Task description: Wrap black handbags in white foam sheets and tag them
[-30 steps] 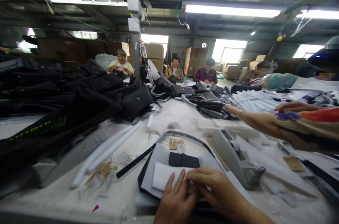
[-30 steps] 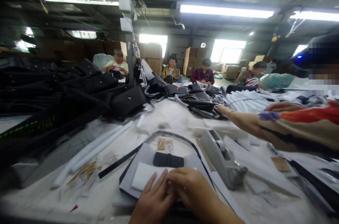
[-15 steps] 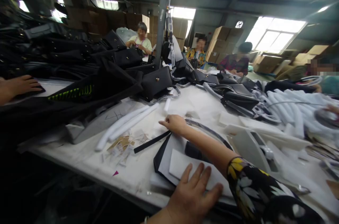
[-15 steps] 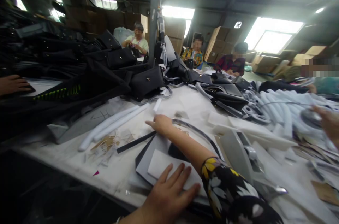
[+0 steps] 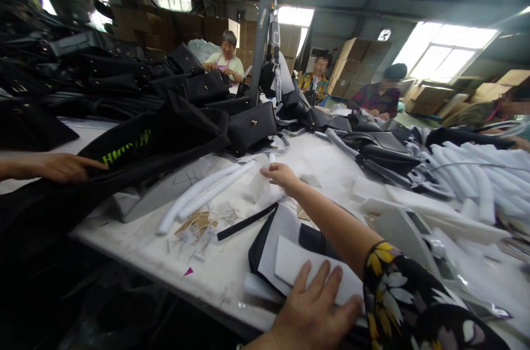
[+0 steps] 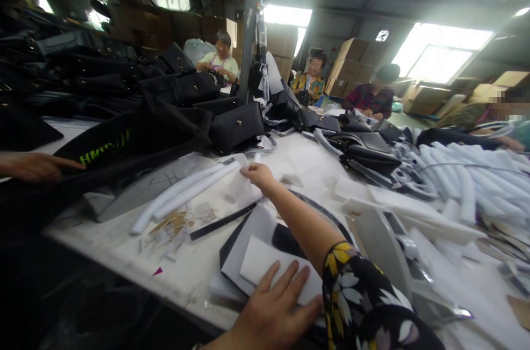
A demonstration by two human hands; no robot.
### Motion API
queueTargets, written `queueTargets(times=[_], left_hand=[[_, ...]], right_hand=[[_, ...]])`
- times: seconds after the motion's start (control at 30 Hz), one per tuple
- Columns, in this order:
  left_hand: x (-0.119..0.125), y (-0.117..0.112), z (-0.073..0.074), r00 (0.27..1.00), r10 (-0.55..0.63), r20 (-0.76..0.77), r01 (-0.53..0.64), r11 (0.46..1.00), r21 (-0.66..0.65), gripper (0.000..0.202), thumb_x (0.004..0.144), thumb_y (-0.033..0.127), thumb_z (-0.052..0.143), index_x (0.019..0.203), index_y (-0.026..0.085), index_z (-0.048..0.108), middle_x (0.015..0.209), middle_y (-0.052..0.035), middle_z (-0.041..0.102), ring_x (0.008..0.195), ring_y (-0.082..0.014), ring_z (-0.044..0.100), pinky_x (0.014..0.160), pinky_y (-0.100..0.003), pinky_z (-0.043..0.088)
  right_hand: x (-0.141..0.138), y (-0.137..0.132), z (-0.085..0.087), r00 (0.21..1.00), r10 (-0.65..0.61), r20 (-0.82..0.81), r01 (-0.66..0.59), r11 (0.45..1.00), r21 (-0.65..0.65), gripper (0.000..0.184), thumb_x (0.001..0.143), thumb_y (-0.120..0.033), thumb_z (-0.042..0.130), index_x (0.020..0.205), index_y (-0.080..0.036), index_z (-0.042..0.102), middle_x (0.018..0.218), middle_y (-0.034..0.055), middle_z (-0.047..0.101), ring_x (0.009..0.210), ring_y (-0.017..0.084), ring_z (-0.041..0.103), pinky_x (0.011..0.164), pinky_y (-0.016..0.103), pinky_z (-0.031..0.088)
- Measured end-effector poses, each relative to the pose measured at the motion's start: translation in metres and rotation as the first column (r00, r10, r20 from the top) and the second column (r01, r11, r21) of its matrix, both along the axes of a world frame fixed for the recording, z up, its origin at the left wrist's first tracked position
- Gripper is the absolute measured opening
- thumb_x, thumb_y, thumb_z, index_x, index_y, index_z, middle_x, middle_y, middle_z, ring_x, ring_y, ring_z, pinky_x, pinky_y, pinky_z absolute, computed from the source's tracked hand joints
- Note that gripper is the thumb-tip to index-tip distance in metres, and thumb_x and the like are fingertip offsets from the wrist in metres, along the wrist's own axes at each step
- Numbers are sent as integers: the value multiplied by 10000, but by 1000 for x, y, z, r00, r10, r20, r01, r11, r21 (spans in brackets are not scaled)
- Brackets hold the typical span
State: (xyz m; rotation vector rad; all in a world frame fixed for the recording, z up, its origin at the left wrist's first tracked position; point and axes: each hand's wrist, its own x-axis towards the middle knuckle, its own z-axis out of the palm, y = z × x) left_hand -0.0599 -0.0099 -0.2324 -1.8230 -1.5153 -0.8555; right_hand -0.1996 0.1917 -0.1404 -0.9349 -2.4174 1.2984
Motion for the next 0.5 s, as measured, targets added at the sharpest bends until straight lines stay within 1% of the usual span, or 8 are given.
queueTargets(times=[0.13,0.27,0.4,0.5], left_hand=[[-4,-4,5,1000,-12,-17,11,998,-61,371,967,385,531,1331,323,568,1425,-84,559,1326,-275,506,1070,-455,412],[-7,-8,17,999,-29,-31,26,995,-100,373,982,385,503,1345,326,562,1434,-67,552,1328,-259,503,1073,-424,403],[-9,-11,24,998,-28,-53,21,992,-123,377,999,334,460,1363,318,554,1412,-68,574,1306,-253,525,1052,-420,422],[-10,-12,25,996,-43,-83,27,982,-186,410,1005,298,427,1404,302,521,1432,-89,552,1315,-268,517,1046,-440,432]], right_hand=[[19,9,24,974,-61,-216,26,987,-159,199,838,-345,686,881,-168,606,878,34,716,810,137,676,753,250,543],[35,19,45,923,-137,-360,53,971,-235,244,848,-366,704,928,-178,571,903,42,719,800,134,691,802,292,576],[58,32,67,887,-175,-428,89,973,-214,233,893,-376,662,1003,-191,574,967,32,715,822,115,687,814,264,572],[86,43,79,894,-154,-422,103,985,-141,221,922,-389,610,959,-173,639,936,34,716,863,136,682,807,255,556]])
